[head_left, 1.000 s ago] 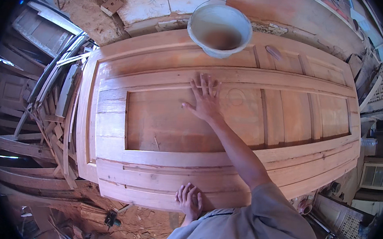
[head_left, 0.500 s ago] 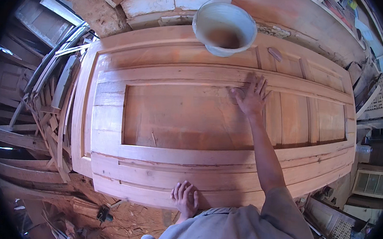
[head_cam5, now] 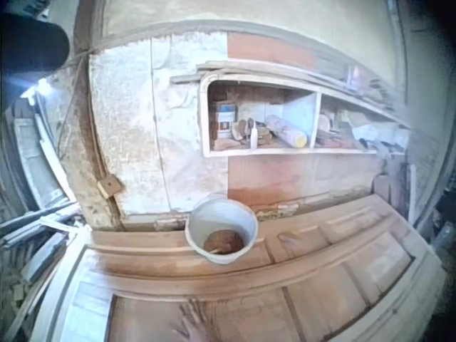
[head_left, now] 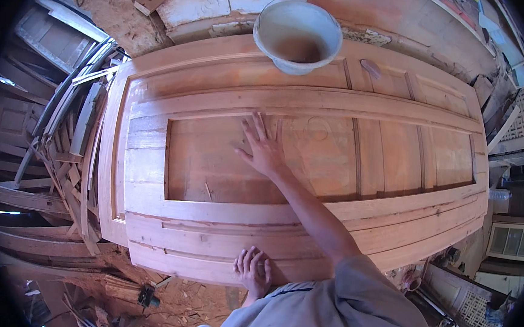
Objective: The person applies glue to wooden joints using a small bottle, moves several wood planks, and rubs a paste-like substance onto a wooden door panel by hand.
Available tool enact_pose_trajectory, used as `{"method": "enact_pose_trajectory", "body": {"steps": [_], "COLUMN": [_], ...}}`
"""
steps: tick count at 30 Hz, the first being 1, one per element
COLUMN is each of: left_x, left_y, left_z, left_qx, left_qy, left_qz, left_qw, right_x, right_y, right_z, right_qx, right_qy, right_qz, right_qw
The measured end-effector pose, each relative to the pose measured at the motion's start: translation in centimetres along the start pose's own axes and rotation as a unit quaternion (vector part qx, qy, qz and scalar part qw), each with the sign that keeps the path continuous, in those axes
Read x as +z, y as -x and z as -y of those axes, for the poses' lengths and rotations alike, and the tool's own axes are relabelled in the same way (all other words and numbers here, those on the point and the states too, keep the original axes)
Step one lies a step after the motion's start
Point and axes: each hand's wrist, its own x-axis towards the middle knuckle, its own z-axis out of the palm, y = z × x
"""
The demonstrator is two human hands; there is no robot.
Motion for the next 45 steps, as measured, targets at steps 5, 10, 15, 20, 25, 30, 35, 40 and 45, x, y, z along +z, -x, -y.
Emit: {"method": "enact_pose_trajectory", "body": {"steps": [5, 10, 15, 20, 25, 30, 35, 40, 45], "left_x": [0.0, -0.2, 0.2, 0.8, 1.8, 2.7, 3.1, 8.8, 16.8], "left_y": [0.0, 0.0, -0.1, 0.4, 1.4, 1.8, 3.4, 6.6, 15.7], "left_z": [0.2, 0.3, -0.2, -1.1, -1.2, -1.2, -2.8, -10.1, -23.8], "left_qx": [0.000, 0.004, 0.026, 0.069, 0.104, 0.162, 0.066, 0.173, 0.250], "left_qy": [0.001, -0.007, -0.012, 0.012, 0.001, 0.010, 0.075, 0.119, 0.176], "left_qz": [0.004, -0.008, -0.030, -0.056, -0.093, -0.120, -0.142, -0.239, -0.106], "left_qw": [1.000, 1.000, 0.999, 0.996, 0.990, 0.979, 0.985, 0.948, 0.946], "right_x": [-2.1, -10.0, -18.3, -23.0, -28.8, -32.1, -34.6, -40.9, -39.2], "right_y": [7.0, 16.7, 25.6, 32.0, 36.7, 46.6, 59.8, 73.6, 88.9], "right_z": [-3.0, -8.1, -14.0, -15.5, -15.8, -17.6, -21.7, -27.0, -28.0], "right_qx": [0.016, 0.320, 0.321, 0.420, 0.454, 0.489, 0.553, 0.577, 0.649], "right_qy": [-0.121, -0.081, -0.051, -0.158, 0.037, 0.047, 0.054, -0.122, -0.112], "right_qz": [-0.068, -0.111, -0.240, -0.302, -0.270, -0.349, -0.315, -0.288, -0.197], "right_qw": [0.990, 0.937, 0.915, 0.841, 0.849, 0.798, 0.770, 0.755, 0.726]}}
